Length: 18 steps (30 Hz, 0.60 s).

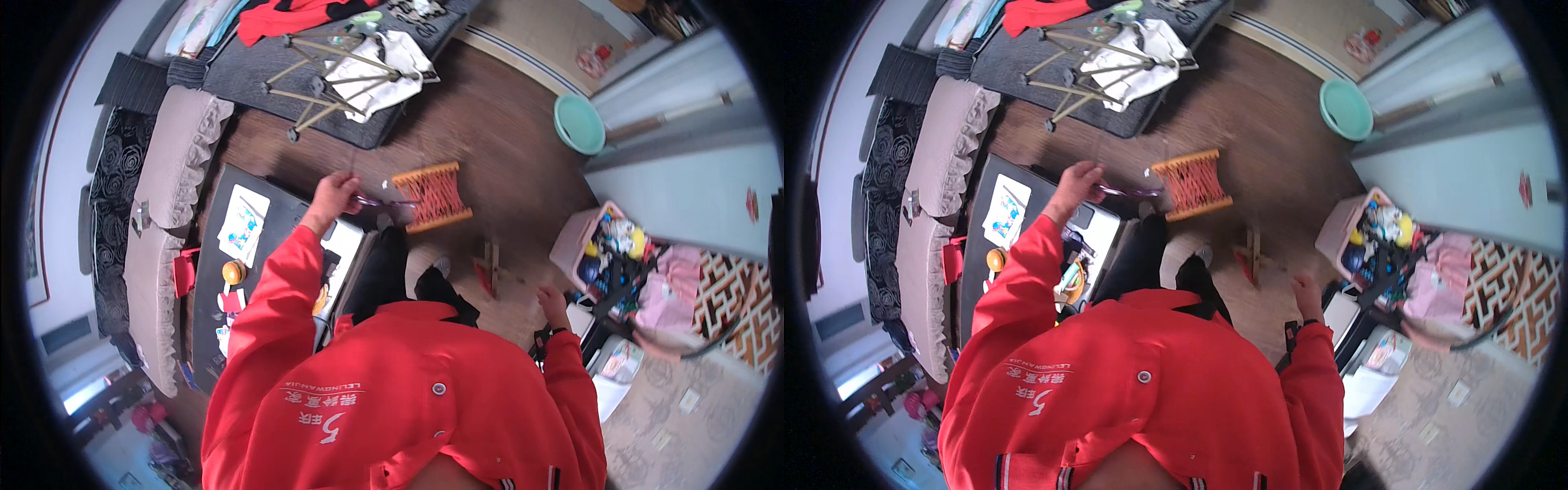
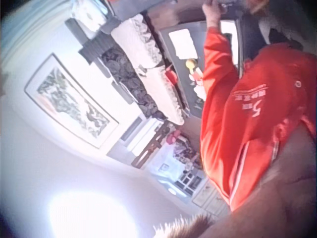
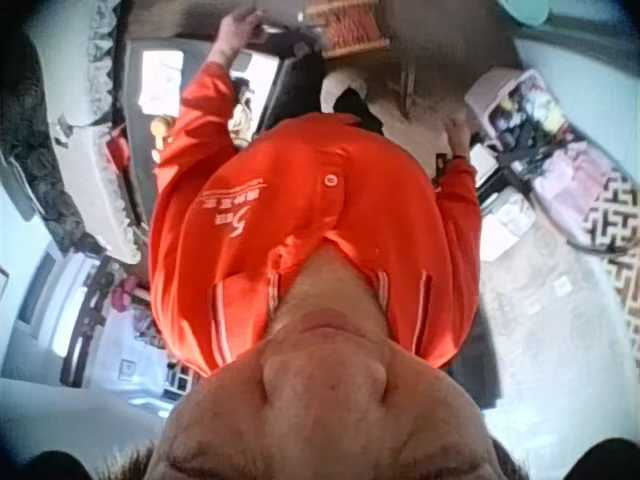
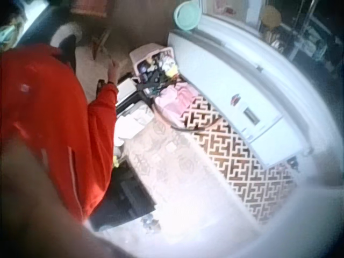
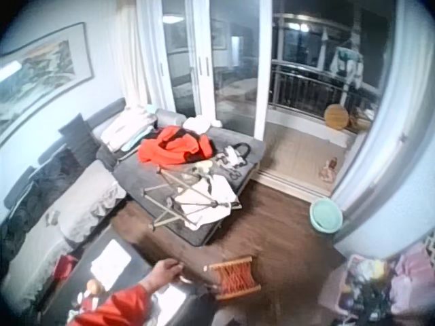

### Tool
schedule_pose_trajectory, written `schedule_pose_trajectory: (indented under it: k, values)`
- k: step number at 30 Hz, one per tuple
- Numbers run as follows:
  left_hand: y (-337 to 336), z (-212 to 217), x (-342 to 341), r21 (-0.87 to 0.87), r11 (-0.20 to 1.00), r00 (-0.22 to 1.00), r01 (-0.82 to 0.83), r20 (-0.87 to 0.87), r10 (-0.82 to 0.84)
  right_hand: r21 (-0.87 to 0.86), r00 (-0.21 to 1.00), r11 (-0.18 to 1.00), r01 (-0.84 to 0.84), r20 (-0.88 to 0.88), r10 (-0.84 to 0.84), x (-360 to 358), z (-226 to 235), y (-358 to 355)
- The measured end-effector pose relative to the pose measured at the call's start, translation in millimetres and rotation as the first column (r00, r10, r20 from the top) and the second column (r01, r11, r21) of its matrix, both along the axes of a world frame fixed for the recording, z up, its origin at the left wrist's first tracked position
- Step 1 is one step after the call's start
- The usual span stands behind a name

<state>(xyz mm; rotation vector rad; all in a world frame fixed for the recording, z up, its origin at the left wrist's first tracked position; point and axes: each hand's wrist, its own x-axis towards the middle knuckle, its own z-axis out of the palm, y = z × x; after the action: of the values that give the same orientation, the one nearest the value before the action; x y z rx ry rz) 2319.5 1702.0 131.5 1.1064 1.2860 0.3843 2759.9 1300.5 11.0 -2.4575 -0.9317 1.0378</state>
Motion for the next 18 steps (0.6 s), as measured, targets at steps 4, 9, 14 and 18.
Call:
schedule_pose_trajectory:
  k: [4,9,14,18]
  values:
    - [35.7,-14.7,11.5,-0.038,0.997,0.993,0.072,0.094,-0.068,-0.074,0.998,0.996,-0.045,-0.054,0.041,10.0,7.9,83.2]
    - [96.0,-63.2,-10.5,-0.188,0.980,0.997,0.059,0.067,-0.047,-0.123,0.946,0.938,-0.325,-0.034,0.323,-22.0,35.1,185.0]
    - [148.4,-106.5,-19.0,-0.263,0.960,0.995,0.096,0.050,-0.086,-0.049,0.901,0.899,-0.434,-0.046,0.432,-40.7,50.3,294.5]
    - [177.7,-120.3,5.9,-0.325,0.930,0.985,0.171,0.072,-0.156,-0.067,0.893,0.891,-0.450,-0.037,0.448,-23.2,50.1,374.8]
